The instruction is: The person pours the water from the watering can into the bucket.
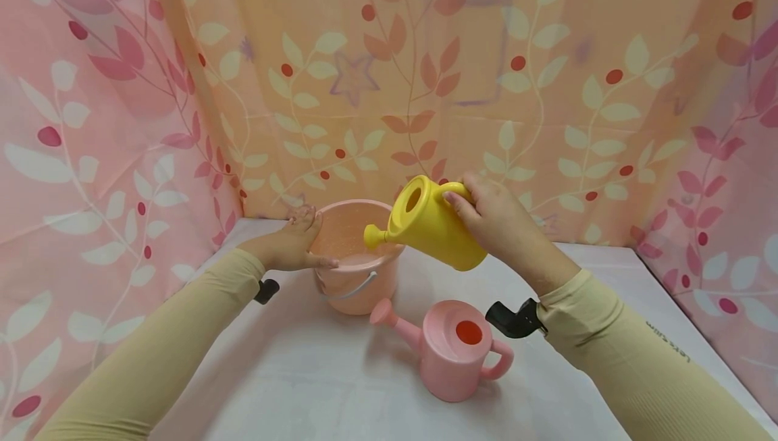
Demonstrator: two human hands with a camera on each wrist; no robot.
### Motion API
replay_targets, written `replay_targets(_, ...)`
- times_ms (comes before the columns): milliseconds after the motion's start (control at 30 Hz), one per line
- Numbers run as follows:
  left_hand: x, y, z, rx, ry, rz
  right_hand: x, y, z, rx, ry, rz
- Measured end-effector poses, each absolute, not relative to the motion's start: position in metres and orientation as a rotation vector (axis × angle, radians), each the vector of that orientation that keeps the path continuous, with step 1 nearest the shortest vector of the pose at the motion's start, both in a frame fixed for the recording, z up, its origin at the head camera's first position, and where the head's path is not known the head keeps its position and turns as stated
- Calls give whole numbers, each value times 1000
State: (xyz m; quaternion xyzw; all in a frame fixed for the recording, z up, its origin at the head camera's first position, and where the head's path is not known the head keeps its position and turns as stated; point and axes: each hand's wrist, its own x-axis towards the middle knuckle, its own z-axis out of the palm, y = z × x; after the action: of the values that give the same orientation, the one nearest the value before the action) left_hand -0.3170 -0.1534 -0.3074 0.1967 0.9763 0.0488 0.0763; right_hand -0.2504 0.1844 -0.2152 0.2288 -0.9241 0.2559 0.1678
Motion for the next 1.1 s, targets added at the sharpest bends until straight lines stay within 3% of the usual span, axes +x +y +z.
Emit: replay_targets(1100,-317,-154,-309,584,2938,163,-252,183,-218,729,-2588,675)
